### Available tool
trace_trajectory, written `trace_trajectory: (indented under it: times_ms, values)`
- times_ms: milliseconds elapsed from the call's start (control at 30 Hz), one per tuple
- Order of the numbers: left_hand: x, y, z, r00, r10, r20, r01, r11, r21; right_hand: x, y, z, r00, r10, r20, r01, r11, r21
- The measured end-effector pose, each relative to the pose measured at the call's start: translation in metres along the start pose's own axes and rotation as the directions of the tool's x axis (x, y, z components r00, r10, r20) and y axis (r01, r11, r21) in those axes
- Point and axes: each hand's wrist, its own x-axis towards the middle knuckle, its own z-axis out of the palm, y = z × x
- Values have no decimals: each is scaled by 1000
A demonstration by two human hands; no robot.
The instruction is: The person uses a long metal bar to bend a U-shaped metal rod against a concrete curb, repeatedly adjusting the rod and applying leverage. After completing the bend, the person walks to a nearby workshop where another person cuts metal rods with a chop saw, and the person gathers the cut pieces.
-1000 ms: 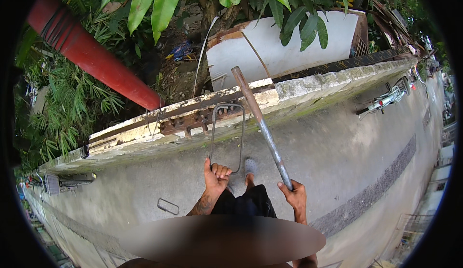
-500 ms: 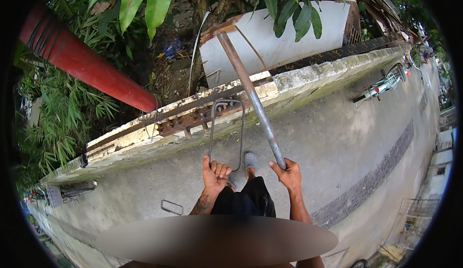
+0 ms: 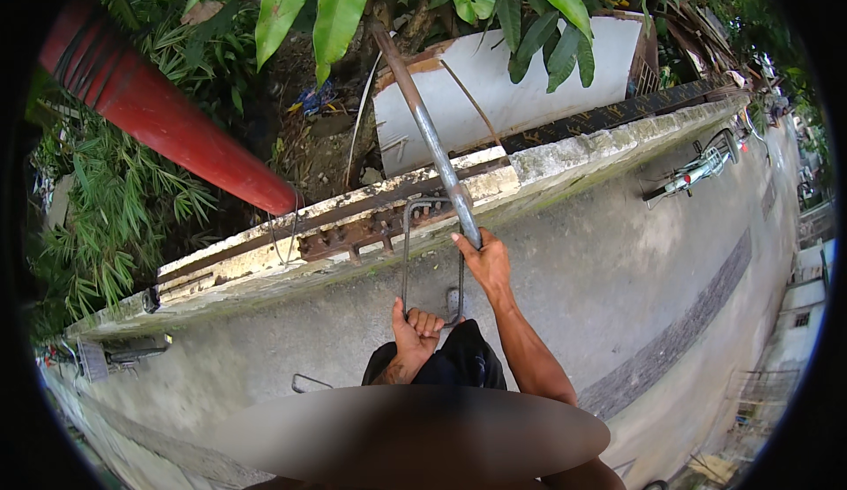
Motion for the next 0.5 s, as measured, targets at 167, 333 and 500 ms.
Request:
trace_trajectory:
  times_ms: [167, 333, 500]
  values:
    - [3, -12, -6, 1000, -5, -7, 4, 997, -79, 7, -11, 6, 998, 48, 33, -50, 998, 38]
    - [-1, -1, -5, 997, 41, -64, -41, 999, 13, 4, -7, 8, 995, 75, 64, -72, 997, -39]
    - [5, 30, -21, 997, 12, -70, -8, 998, 70, -7, -7, 14, 993, 78, 90, -70, 994, -88]
